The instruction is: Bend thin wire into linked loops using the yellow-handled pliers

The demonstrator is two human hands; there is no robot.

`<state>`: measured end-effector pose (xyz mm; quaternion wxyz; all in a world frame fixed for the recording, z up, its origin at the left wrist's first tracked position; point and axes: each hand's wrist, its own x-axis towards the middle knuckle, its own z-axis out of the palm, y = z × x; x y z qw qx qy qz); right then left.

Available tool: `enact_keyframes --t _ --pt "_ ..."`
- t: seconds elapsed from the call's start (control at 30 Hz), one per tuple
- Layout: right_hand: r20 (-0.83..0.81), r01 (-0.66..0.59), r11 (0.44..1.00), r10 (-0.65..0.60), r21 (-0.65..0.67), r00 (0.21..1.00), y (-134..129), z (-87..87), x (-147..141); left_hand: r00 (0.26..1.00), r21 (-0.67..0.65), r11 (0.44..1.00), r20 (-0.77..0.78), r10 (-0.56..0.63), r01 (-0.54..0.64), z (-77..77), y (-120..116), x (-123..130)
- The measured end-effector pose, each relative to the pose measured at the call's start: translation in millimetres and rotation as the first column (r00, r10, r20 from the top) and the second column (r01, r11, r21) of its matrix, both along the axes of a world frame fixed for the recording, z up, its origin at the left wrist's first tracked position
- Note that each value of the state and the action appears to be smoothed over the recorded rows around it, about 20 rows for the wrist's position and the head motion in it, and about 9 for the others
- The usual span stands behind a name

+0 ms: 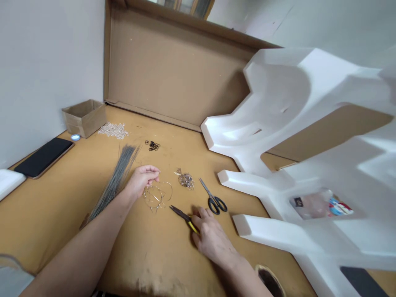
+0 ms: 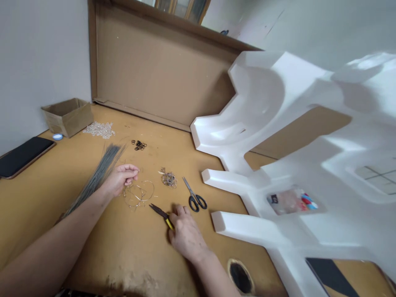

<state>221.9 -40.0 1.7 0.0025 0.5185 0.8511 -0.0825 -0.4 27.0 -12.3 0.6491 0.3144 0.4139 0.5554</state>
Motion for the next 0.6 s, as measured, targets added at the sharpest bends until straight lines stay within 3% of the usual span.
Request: enact_keyframes --t 0.13,0.23,0.3,0.37,0.43,0.6 --pt "-0.335 0.075 0.993 -0.101 -0.089 0.937 1 1.3 5 1.000 0.016 1.000 -0.011 -0.019 0.019 -0.2 -1 1" --pt "-0.628 0.081 0.945 -0.274 -0.318 0.729 5 8.7 -2 1.000 0.015 1.000 -0.026 -0.017 0.018 0.4 -2 2" --pt "-0.769 -0.067 0.874 -0.384 -0.481 0.511 8 17.4 -15 0.999 0.015 1.000 -0.036 -0.009 0.010 1.4 -3 2" --pt "-0.814 -0.239 0.792 -0.479 -0.562 0.327 11 27.9 -32 0.999 0.019 1.000 -0.041 -0.001 0.002 2.6 -4 1" --pt "-0.827 -0.341 0.753 -0.514 -0.562 0.228 15 37.5 -47 0.999 0.024 1.000 -0.043 0.007 -0.006 3.9 -5 1" --pt "-0.833 -0.442 0.717 -0.530 -0.539 0.156 29 41.3 -70 0.998 0.019 0.999 -0.052 0.028 -0.027 6.2 -4 -1"
